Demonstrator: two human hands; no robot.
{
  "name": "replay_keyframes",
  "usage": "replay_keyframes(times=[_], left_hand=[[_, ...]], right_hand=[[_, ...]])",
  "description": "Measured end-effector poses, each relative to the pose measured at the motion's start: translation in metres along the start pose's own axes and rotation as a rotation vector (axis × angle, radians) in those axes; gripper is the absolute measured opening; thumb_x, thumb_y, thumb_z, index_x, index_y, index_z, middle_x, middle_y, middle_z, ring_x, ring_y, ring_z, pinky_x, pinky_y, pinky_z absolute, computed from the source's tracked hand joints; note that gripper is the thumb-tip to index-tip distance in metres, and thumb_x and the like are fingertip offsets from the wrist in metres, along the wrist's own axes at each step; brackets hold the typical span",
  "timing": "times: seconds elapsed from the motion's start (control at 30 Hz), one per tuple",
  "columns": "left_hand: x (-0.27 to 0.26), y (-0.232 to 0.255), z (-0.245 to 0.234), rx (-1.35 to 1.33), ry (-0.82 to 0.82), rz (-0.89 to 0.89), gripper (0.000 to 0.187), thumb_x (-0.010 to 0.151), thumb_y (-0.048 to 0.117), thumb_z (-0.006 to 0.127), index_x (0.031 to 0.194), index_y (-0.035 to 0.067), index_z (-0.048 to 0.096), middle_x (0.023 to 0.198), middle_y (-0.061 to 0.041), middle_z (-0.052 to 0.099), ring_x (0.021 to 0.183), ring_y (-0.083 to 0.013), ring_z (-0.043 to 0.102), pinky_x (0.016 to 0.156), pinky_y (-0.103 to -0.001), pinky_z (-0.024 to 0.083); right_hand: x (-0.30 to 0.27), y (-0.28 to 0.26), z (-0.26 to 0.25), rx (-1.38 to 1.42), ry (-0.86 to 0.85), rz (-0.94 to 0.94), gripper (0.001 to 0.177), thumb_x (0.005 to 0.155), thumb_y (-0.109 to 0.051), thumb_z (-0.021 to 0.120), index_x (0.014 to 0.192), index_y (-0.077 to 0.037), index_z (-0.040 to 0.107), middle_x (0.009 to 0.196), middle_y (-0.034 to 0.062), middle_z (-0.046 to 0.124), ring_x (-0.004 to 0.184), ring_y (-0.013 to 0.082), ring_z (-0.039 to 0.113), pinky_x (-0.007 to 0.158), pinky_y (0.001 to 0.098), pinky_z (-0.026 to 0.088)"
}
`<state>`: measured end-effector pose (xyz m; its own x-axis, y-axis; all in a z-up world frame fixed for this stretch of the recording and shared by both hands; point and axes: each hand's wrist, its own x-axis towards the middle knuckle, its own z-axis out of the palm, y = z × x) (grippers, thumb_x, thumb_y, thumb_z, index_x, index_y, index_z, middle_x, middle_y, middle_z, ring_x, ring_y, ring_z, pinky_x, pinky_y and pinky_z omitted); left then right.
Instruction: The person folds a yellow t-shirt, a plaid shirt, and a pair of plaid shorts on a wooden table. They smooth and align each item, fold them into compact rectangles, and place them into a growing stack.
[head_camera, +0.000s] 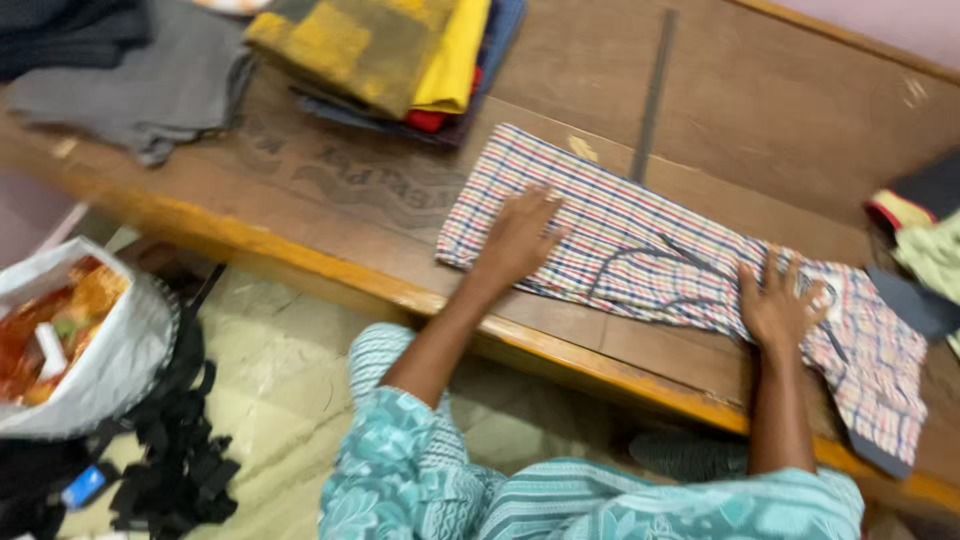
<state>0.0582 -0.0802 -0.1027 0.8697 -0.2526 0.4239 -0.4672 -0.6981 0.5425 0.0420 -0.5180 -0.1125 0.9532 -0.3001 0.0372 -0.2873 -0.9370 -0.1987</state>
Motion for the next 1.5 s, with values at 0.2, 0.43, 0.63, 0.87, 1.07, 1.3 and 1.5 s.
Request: replay_keyframes(times=[0.2,0.43,0.63,0.87,1.07,1.3,1.5], left_hand=[[0.012,-0.018,0.035,0.245,-0.176,-0.111,0.073,0.103,0.061,0.039,0.155,0.011,0.041,0.169,-0.012,0.028,0.157,-0.0327,0.021,0.124,-0.060,0.015],[0.005,-0.036,0.025,0.421,-0.259,-0.157,0.089,0.093,0.078,0.038,0.161,0.020,0.032,0.170,-0.008,0.021,0.158,-0.0295,0.014,0.125,-0.060,0.007],[-0.004,-0.040,0.005,0.435,-0.308,-0.163,0.095,0.092,0.081,0.038,0.163,0.019,0.025,0.172,-0.009,0.015,0.159,-0.0289,0.011,0.125,-0.060,0.005],[-0.018,-0.045,-0.017,0.417,-0.326,-0.181,0.096,0.091,0.080,0.040,0.162,0.018,0.025,0.171,-0.010,0.015,0.158,-0.0286,0.009,0.125,-0.059,0.006],[-0.033,-0.054,-0.029,0.449,-0.247,-0.154,0.088,0.094,0.075,0.038,0.161,0.018,0.030,0.169,-0.009,0.023,0.157,-0.0283,0.015,0.125,-0.057,0.011],[-0.036,-0.067,-0.035,0.283,-0.142,-0.160,0.074,0.101,0.062,0.043,0.155,0.012,0.041,0.166,-0.010,0.032,0.156,-0.0260,0.022,0.126,-0.052,0.016],[-0.039,-0.072,-0.033,0.319,-0.157,-0.180,0.068,0.102,0.052,0.046,0.156,0.012,0.038,0.166,-0.011,0.029,0.156,-0.0265,0.020,0.126,-0.051,0.013]], right_hand=[[0.001,0.010,0.003,0.032,-0.014,-0.021,0.080,0.097,-0.076,0.026,0.163,-0.031,0.027,0.172,0.0129,0.012,0.154,0.0540,0.001,0.118,0.0720,-0.005],[-0.007,0.002,0.000,0.052,-0.010,-0.063,0.076,0.103,-0.065,0.025,0.165,-0.022,0.026,0.170,0.0263,0.007,0.152,0.0585,0.002,0.117,0.0709,-0.004],[-0.022,-0.016,0.006,0.030,0.020,-0.047,0.074,0.109,-0.060,0.030,0.167,-0.014,0.029,0.168,0.0299,0.022,0.145,0.0639,0.021,0.115,0.0760,0.006],[-0.027,-0.034,0.007,0.033,0.000,-0.073,0.075,0.111,-0.057,0.029,0.170,-0.010,0.028,0.164,0.0328,0.027,0.145,0.0614,0.027,0.114,0.0758,0.013],[-0.027,-0.044,0.013,0.009,-0.022,-0.086,0.073,0.108,-0.056,0.028,0.166,-0.011,0.025,0.170,0.0298,0.013,0.151,0.0586,0.008,0.117,0.0717,-0.003],[-0.030,-0.058,0.008,0.031,-0.067,-0.037,0.073,0.105,-0.058,0.024,0.165,-0.016,0.022,0.171,0.0261,0.003,0.153,0.0560,-0.006,0.116,0.0704,-0.009],[-0.035,-0.061,0.010,0.012,-0.051,-0.024,0.071,0.106,-0.057,0.024,0.165,-0.017,0.023,0.172,0.0249,0.006,0.154,0.0552,-0.005,0.117,0.0718,-0.008]])
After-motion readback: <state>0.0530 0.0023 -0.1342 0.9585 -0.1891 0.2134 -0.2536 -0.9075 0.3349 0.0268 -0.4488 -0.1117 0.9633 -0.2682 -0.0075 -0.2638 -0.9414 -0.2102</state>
